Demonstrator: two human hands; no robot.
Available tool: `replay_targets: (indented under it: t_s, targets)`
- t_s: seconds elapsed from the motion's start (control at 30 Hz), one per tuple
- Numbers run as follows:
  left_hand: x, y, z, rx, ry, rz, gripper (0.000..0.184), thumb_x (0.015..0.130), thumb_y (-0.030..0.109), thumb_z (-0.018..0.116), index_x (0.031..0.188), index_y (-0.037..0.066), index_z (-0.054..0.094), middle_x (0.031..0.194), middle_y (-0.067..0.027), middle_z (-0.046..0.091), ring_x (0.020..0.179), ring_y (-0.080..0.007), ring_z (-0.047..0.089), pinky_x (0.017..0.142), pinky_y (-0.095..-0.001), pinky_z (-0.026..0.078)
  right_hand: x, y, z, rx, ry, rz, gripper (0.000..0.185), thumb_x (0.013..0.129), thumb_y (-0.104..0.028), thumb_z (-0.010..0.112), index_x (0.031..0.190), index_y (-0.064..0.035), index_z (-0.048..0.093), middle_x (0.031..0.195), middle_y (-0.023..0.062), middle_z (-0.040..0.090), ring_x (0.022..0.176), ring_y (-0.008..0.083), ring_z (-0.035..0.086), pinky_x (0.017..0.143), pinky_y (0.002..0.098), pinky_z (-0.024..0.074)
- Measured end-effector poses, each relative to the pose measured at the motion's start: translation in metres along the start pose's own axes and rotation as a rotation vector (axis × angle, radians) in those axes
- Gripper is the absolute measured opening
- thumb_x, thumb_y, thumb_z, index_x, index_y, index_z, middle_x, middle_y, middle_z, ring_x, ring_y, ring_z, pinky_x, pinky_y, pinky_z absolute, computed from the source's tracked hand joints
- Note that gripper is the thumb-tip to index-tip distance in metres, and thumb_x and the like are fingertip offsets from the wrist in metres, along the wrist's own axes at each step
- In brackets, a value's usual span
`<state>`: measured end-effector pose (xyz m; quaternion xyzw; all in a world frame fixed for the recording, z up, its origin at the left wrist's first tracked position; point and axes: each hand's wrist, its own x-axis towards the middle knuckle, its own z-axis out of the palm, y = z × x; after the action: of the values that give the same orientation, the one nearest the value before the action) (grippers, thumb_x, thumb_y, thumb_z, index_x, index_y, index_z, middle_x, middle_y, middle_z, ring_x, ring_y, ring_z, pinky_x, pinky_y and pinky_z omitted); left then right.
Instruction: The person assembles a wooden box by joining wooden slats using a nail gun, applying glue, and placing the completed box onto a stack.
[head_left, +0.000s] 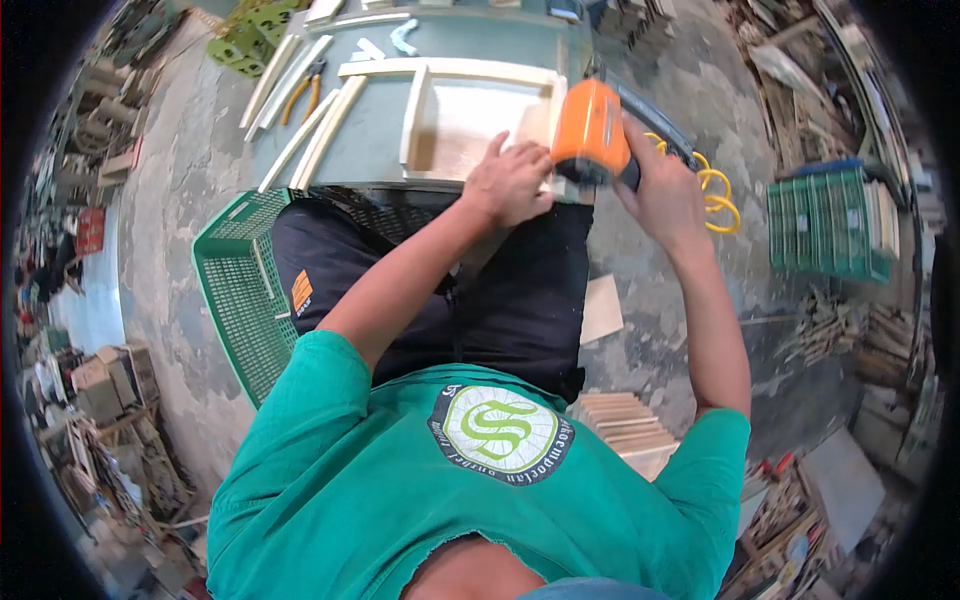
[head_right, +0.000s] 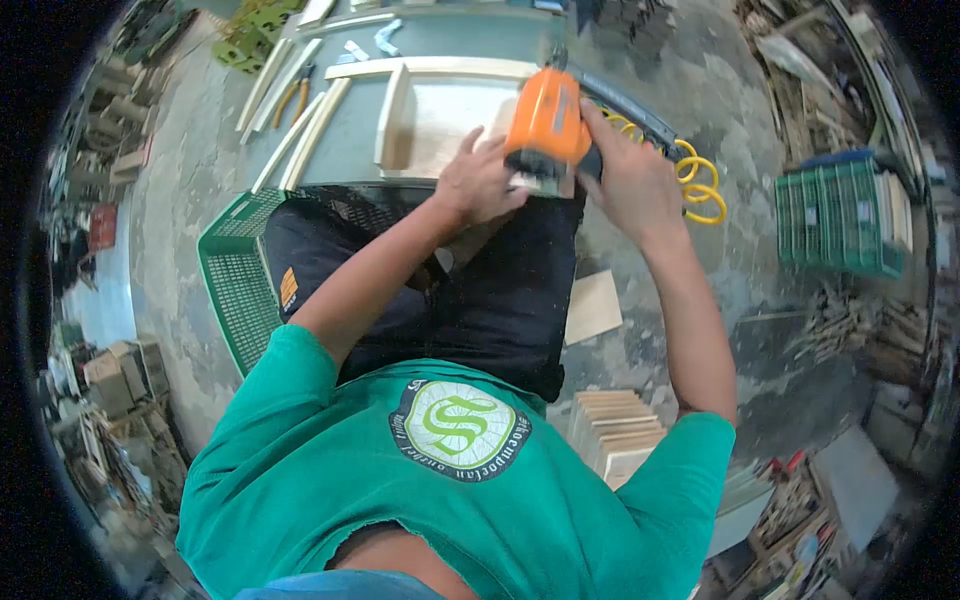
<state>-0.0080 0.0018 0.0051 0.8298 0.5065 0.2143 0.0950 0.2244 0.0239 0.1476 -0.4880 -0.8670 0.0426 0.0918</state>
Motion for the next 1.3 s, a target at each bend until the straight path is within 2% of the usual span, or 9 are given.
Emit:
replay_targets:
  t_s: [0.17, 0.3, 0.4, 0.57, 0.63, 0.77, 0.83, 0.97, 1.3]
  targets:
    - [-0.013, 0.020, -0.017, 0.067, 0.261, -0.009, 0.059, 0.083, 0.033, 0.074, 0.136, 0.011, 0.059, 0.121, -0.0060, 0.065, 0.130, -0.0231, 0.056, 0.117, -0.0654, 0.027, 0.133, 0.000, 0.025, -0.026, -0.045, -0.025, 0.075, 0.090, -0.035, 0.077, 0.156, -0.0240, 0.043, 0.117, 0.0174, 0.074, 0.104, 0.0408, 0.071, 0.086, 0.0510, 0.0569]
    - [-0.060, 0.021, -0.057, -0.147, 0.321, -0.010, 0.016, 0.081, 0.020, 0.078, 0.086, 0.012, 0.065, 0.092, -0.0054, 0.066, 0.097, -0.0249, 0.065, 0.100, -0.0446, 0.043, 0.211, -0.008, 0.068, -0.057, -0.126, -0.025, 0.071, 0.094, -0.039, 0.073, 0.156, -0.0245, 0.042, 0.121, 0.0217, 0.072, 0.112, 0.0438, 0.067, 0.093, 0.0522, 0.0534]
    - [-0.103, -0.003, -0.083, -0.193, 0.376, -0.210, 0.016, 0.081, 0.016, 0.077, 0.079, 0.011, 0.062, 0.084, -0.0060, 0.065, 0.088, -0.0261, 0.065, 0.092, -0.0415, 0.044, 0.244, -0.015, 0.091, -0.091, -0.194, -0.030, 0.072, 0.095, -0.041, 0.072, 0.157, -0.0231, 0.040, 0.126, 0.0204, 0.071, 0.116, 0.0421, 0.068, 0.097, 0.0521, 0.0526]
    - [-0.139, -0.067, -0.084, -0.121, 0.396, -0.488, 0.015, 0.080, 0.013, 0.080, 0.089, 0.011, 0.068, 0.097, -0.0060, 0.067, 0.101, -0.0284, 0.065, 0.097, -0.0433, 0.045, 0.266, -0.008, 0.137, -0.136, -0.138, -0.005, 0.074, 0.096, -0.047, 0.069, 0.158, -0.0204, 0.038, 0.133, 0.0188, 0.068, 0.124, 0.0393, 0.064, 0.101, 0.0517, 0.0502]
    - [-0.141, -0.078, -0.074, -0.097, 0.417, -0.507, 0.017, 0.080, 0.014, 0.081, 0.092, 0.011, 0.069, 0.103, -0.0057, 0.067, 0.107, -0.0285, 0.064, 0.100, -0.0440, 0.044, 0.262, -0.015, 0.137, -0.167, -0.206, -0.008, 0.070, 0.097, -0.051, 0.066, 0.155, -0.0182, 0.044, 0.138, 0.0165, 0.066, 0.123, 0.0374, 0.064, 0.101, 0.0504, 0.0499]
    - [-0.134, -0.083, -0.053, -0.105, 0.430, -0.557, 0.020, 0.080, 0.016, 0.083, 0.095, 0.014, 0.071, 0.116, -0.0022, 0.067, 0.125, -0.0260, 0.059, 0.113, -0.0499, 0.034, 0.219, -0.058, 0.137, -0.197, 0.100, -0.120, 0.056, 0.099, -0.050, 0.065, 0.139, -0.0114, 0.064, 0.124, 0.0145, 0.072, 0.108, 0.0329, 0.069, 0.096, 0.0434, 0.0516]
    - [-0.134, -0.082, -0.048, -0.102, 0.443, -0.563, 0.020, 0.080, 0.017, 0.083, 0.095, 0.015, 0.071, 0.117, -0.0007, 0.067, 0.129, -0.0250, 0.058, 0.115, -0.0518, 0.031, 0.187, -0.084, 0.143, 0.678, -0.137, 0.035, 0.046, 0.103, -0.045, 0.065, 0.128, -0.0068, 0.070, 0.108, 0.0090, 0.076, 0.098, 0.0249, 0.070, 0.089, 0.0373, 0.0529]
    - [-0.137, -0.086, -0.044, -0.144, 0.454, -0.574, 0.019, 0.081, 0.015, 0.083, 0.097, 0.018, 0.072, 0.118, 0.0017, 0.067, 0.133, -0.0233, 0.056, 0.117, -0.0519, 0.028, 0.113, -0.149, 0.153, 1.148, -0.451, 0.312, 0.038, 0.104, -0.038, 0.067, 0.117, -0.0030, 0.074, 0.101, 0.0038, 0.074, 0.090, 0.0123, 0.066, 0.084, 0.0307, 0.0533]
    - [-0.141, -0.093, -0.033, -0.142, 0.501, -0.543, 0.011, 0.081, 0.021, 0.084, 0.090, 0.023, 0.078, 0.119, 0.0075, 0.066, 0.133, -0.0176, 0.054, 0.118, -0.0495, 0.024, 0.093, -0.180, 0.154, 1.109, -0.294, 0.318, 0.034, 0.100, -0.021, 0.070, 0.122, 0.0050, 0.072, 0.099, 0.0057, 0.075, 0.089, 0.0098, 0.065, 0.082, 0.0273, 0.0514]
